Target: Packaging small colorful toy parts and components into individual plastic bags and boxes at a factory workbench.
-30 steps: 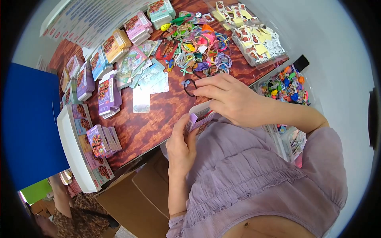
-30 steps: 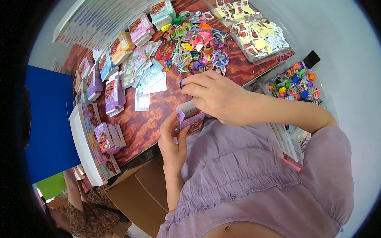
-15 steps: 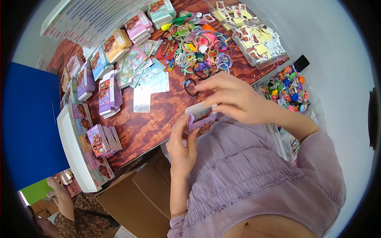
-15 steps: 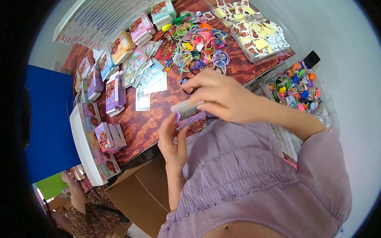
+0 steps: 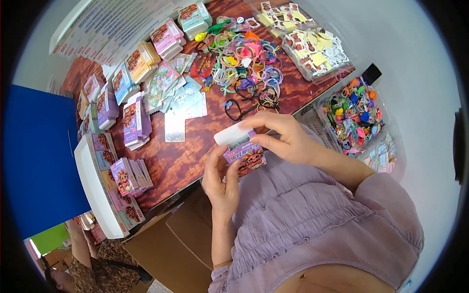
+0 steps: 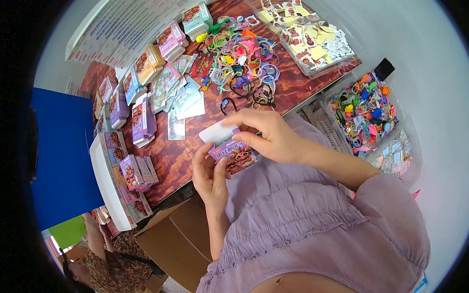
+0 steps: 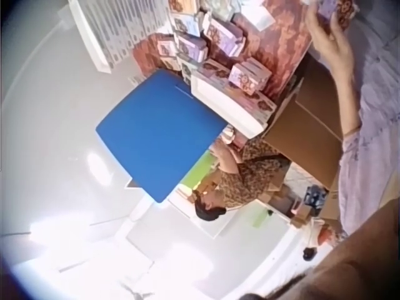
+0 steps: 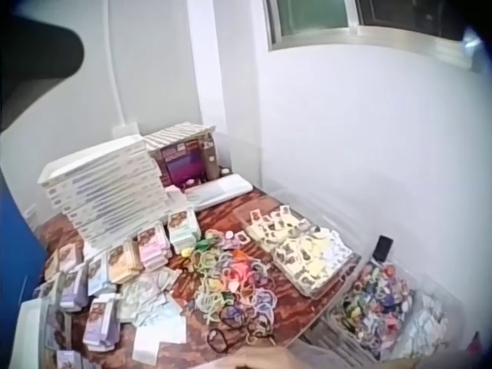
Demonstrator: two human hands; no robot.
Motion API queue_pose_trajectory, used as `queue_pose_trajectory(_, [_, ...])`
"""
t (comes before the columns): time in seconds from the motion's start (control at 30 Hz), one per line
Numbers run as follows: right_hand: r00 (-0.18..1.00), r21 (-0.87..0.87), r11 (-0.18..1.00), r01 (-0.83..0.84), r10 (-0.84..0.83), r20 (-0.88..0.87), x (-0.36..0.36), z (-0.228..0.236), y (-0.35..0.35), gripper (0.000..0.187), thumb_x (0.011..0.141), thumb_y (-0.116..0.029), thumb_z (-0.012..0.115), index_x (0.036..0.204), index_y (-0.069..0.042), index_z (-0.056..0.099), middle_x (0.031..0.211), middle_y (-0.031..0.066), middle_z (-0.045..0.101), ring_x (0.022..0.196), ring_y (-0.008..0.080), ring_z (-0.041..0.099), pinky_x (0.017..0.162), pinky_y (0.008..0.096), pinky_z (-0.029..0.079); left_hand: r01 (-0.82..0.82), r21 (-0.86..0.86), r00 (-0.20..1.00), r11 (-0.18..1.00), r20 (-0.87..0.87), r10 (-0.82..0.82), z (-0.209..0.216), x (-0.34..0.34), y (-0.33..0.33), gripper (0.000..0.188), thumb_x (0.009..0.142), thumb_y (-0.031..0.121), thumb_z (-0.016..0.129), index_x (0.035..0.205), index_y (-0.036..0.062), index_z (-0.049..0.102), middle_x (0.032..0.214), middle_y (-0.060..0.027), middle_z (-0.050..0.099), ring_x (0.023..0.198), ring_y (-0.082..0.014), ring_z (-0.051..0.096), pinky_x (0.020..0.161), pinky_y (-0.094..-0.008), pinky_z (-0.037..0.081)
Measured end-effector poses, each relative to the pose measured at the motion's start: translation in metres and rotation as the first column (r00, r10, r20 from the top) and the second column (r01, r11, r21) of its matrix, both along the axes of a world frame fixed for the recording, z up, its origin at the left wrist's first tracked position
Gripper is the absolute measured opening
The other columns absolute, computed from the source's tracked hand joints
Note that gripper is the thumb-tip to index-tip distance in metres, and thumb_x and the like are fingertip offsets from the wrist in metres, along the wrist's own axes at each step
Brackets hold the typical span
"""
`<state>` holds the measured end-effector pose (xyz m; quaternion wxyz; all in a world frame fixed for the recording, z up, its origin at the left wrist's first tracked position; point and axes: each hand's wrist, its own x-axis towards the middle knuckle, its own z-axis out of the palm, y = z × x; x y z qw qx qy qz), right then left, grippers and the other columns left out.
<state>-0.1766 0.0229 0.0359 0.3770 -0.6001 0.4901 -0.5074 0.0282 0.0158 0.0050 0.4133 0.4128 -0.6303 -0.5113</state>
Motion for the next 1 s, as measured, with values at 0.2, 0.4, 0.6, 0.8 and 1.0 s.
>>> queue_pose_trajectory(0.2, [0.988, -0.093, 0.986, -0.138, 0.13, -0.089, -0.007, -0.007, -0.008, 0.016, 0.088, -0.003, 0.067, 0.102, 0.002, 0.067, 0.106, 0.0123, 0.069, 0.099, 0.0221, 0.066, 0.086, 0.0342, 0.05, -0.045, -0.032, 0.999, 0.998, -0.033, 0.044, -0.002, -0.001, -0.002, 0.048, 0.092, -0.007, 0.06, 0.134, 0.0024, 0.039, 0.118, -0.0113, 0.057, 0.088, -0.0103, 0.062, 0.054, -0.0186, 0.045])
queue_pose_trajectory(0.4, [0.994, -0.085, 0.992, -0.094, 0.099, 0.05, 0.005, -0.018, -0.011, 0.011, 0.084, -0.006, 0.071, 0.092, 0.0, 0.066, 0.09, 0.007, 0.068, 0.083, 0.015, 0.065, 0.073, 0.0303, 0.05, 0.03, -0.034, 1.0, 0.999, -0.006, -0.031, 0.001, -0.001, -0.003, 0.053, 0.091, -0.009, 0.061, 0.136, 0.0032, 0.035, 0.124, -0.014, 0.055, 0.1, -0.018, 0.064, 0.07, -0.0233, 0.052])
queue_pose_trajectory(0.6, [0.992, 0.286, 0.956, -0.062, 0.028, 0.122, 0.001, 0.0, -0.007, 0.01, 0.083, -0.004, 0.073, 0.091, 0.0, 0.07, 0.082, 0.0044, 0.07, 0.079, 0.0088, 0.065, 0.071, 0.0259, 0.051, 0.082, 0.027, 0.995, 0.996, 0.058, -0.083, 0.007, 0.001, -0.004, 0.059, 0.09, -0.009, 0.062, 0.14, 0.005, 0.034, 0.129, -0.0177, 0.055, 0.105, -0.0206, 0.064, 0.082, -0.0287, 0.054])
queue_pose_trajectory(0.8, [0.993, 0.261, 0.958, -0.118, 0.106, 0.06, -0.004, -0.003, -0.012, 0.008, 0.083, -0.004, 0.071, 0.091, 0.0, 0.071, 0.084, 0.0058, 0.071, 0.08, 0.0119, 0.066, 0.071, 0.0279, 0.052, 0.104, 0.001, 0.987, 0.995, 0.12, -0.104, 0.003, 0.003, -0.002, 0.059, 0.091, -0.008, 0.062, 0.141, 0.0046, 0.035, 0.128, -0.0178, 0.055, 0.104, -0.0207, 0.064, 0.084, -0.0302, 0.054])
queue_pose_trajectory(1.0, [0.958, -0.184, 0.978, -0.098, 0.042, -0.284, -0.002, -0.019, -0.006, 0.015, 0.083, -0.006, 0.065, 0.096, -0.002, 0.071, 0.098, 0.0085, 0.071, 0.088, 0.0301, 0.067, 0.076, 0.0375, 0.054, 0.035, -0.001, 0.995, 0.999, 0.098, -0.035, -0.007, 0.002, 0.001, 0.055, 0.09, -0.007, 0.063, 0.138, 0.0006, 0.039, 0.117, -0.0174, 0.062, 0.101, -0.0236, 0.067, 0.08, -0.0324, 0.055])
